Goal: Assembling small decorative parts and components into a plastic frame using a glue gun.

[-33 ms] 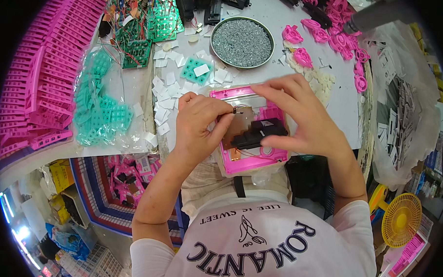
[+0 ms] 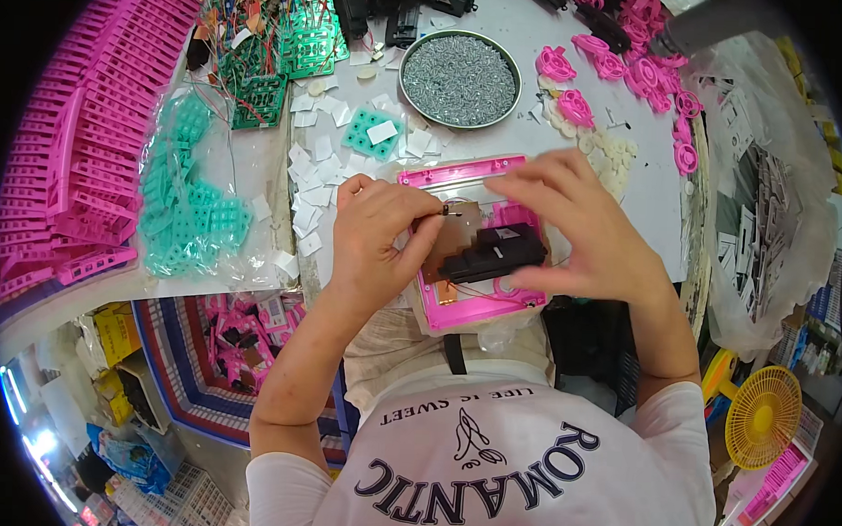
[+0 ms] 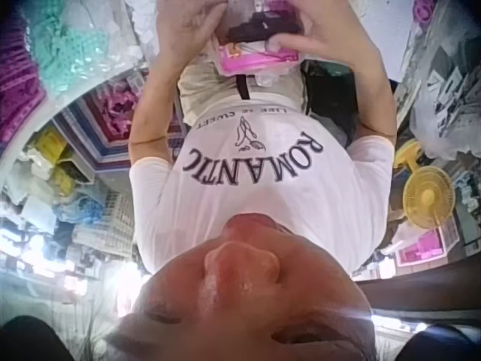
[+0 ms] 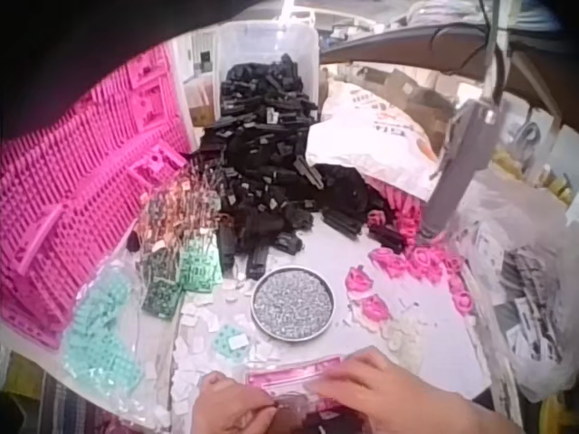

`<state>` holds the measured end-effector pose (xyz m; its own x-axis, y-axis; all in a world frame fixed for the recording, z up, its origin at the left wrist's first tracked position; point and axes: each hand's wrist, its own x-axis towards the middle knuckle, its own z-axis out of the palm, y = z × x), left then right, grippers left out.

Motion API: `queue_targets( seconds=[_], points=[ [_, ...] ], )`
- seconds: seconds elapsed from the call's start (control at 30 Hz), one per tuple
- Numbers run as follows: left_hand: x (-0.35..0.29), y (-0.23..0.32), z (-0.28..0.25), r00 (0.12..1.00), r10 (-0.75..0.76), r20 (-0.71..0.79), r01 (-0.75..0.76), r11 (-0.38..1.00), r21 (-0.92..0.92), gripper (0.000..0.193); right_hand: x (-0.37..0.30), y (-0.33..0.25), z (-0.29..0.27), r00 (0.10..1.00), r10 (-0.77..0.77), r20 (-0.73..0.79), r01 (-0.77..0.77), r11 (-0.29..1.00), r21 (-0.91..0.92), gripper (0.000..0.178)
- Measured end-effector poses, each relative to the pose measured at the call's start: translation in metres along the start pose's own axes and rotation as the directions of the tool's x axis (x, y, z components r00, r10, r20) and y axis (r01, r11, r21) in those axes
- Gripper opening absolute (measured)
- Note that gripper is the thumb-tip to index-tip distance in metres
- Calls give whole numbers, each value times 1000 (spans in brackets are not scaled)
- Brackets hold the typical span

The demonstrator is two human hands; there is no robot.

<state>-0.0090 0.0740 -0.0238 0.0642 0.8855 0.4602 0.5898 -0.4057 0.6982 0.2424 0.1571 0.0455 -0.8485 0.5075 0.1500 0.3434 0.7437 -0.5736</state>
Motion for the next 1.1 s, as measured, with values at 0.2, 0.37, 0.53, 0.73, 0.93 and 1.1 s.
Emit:
queue_targets(
  seconds=[0.2, 0.37, 0.53, 0.73, 0.93, 1.1],
  points=[
    [4, 3, -2, 997, 51, 51, -53, 998, 29, 15, -8, 4, 15, 999, 3, -53, 0, 998, 57, 65],
    [3, 2, -2, 997, 70, 30, -72, 993, 92, 15, 17, 2, 33, 992, -92, -90, 103, 988, 115, 53],
    [-4, -3, -1, 999, 47, -3, -46, 992, 115, 15, -7, -4, 8, 995, 15, -99, -11, 999, 36, 51],
    [17, 13, -13, 972, 78, 220, -96, 993, 74, 17, -20, 8, 28, 998, -59, -4, 58, 997, -58, 55],
    [44, 11, -22, 855, 180, 487, -215, 976, 16, 20, -12, 2, 31, 1000, 19, 1, -19, 998, 52, 52],
    [53, 6, -27, 814, 197, 546, -229, 973, -8, 19, -8, -9, 37, 992, -51, -119, 46, 998, -49, 54]
  ],
)
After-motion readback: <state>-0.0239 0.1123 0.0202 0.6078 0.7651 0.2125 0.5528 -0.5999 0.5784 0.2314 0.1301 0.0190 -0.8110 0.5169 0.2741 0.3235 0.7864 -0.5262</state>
